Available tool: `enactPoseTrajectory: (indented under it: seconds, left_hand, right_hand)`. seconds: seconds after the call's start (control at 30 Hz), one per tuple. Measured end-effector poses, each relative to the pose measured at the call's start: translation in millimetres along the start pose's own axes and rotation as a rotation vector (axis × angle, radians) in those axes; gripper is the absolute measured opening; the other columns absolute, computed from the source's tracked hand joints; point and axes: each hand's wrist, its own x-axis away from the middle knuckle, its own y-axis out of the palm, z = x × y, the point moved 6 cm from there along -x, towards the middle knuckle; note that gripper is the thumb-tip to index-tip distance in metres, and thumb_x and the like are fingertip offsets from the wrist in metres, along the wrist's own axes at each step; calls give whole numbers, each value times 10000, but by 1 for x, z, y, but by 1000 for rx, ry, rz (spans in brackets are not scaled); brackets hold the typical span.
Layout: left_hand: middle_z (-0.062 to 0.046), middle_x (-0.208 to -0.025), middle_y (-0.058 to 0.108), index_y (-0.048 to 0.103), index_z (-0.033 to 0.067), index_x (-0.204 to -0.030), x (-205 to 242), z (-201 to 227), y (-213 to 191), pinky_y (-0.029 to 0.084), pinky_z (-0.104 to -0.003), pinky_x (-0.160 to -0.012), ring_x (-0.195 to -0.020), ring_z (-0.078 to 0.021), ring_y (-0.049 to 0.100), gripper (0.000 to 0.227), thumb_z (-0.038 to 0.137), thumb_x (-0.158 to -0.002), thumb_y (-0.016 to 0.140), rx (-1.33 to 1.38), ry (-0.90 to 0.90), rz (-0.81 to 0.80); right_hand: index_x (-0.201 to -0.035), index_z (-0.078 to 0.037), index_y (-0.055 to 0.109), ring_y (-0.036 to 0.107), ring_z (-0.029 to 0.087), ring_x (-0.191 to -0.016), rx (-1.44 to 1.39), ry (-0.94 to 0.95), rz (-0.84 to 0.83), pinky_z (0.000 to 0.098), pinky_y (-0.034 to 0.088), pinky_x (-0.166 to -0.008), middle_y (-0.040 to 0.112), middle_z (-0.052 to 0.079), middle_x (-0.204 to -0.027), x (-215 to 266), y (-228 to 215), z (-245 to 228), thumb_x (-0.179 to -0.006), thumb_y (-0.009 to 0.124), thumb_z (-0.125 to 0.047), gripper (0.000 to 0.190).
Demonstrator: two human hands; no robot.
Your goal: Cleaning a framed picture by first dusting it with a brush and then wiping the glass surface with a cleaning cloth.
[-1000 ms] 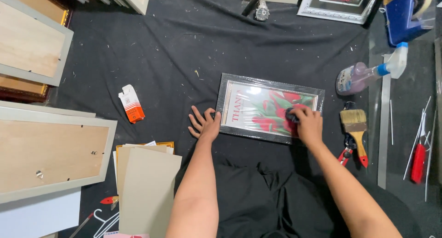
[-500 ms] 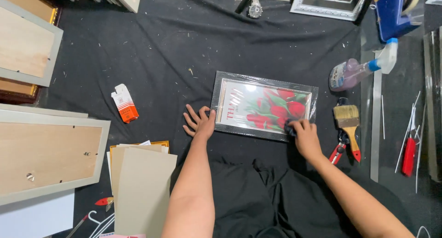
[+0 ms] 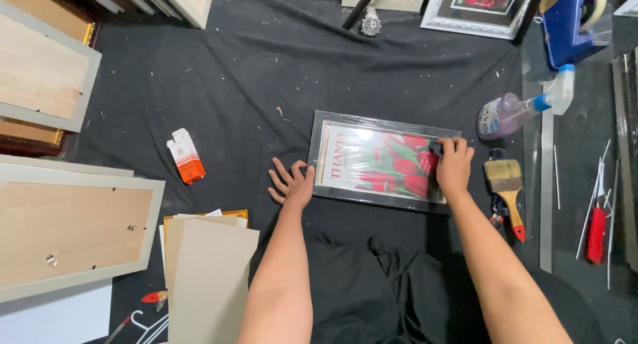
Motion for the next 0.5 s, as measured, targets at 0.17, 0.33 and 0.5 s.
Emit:
enactPoseTrajectory:
  seconds: [0.17,0.33,0.5]
  left_hand:
    - [20,-1649,-364,306,434,-1357,3,3,-3,-160,-667,-1188,-1527,-352,-271,409,666,-1036,206,10,4,0]
    - [13,-1649,-363,307,427,-1353,11,7,-7,-145,-669,-1190,-1526,-353,-277,398,648,-1040,199,14,0,-21]
    - [11,-1644,-375,300,427,-1369,9,6,-8,-152,-671,-1190,-1524,-354,-278,419,661,-1032,216,8,-2,-26]
  right_hand:
    - [-1201,-124,509,491,349,-995,-37,151,229,453,469,-856,421,91,-1153,-11,28,-18,-843,689,118,468]
    - [-1189,-103,569,529,427,-1028,-155,261,368,536,423,-907,492,155,-1093,-11,69,-78,-688,846,55,593]
    - [-1335,-85,521,496,464,-1106,-341,212,192,623,435,-938,474,185,-1209,-19,78,-196,-702,834,41,718]
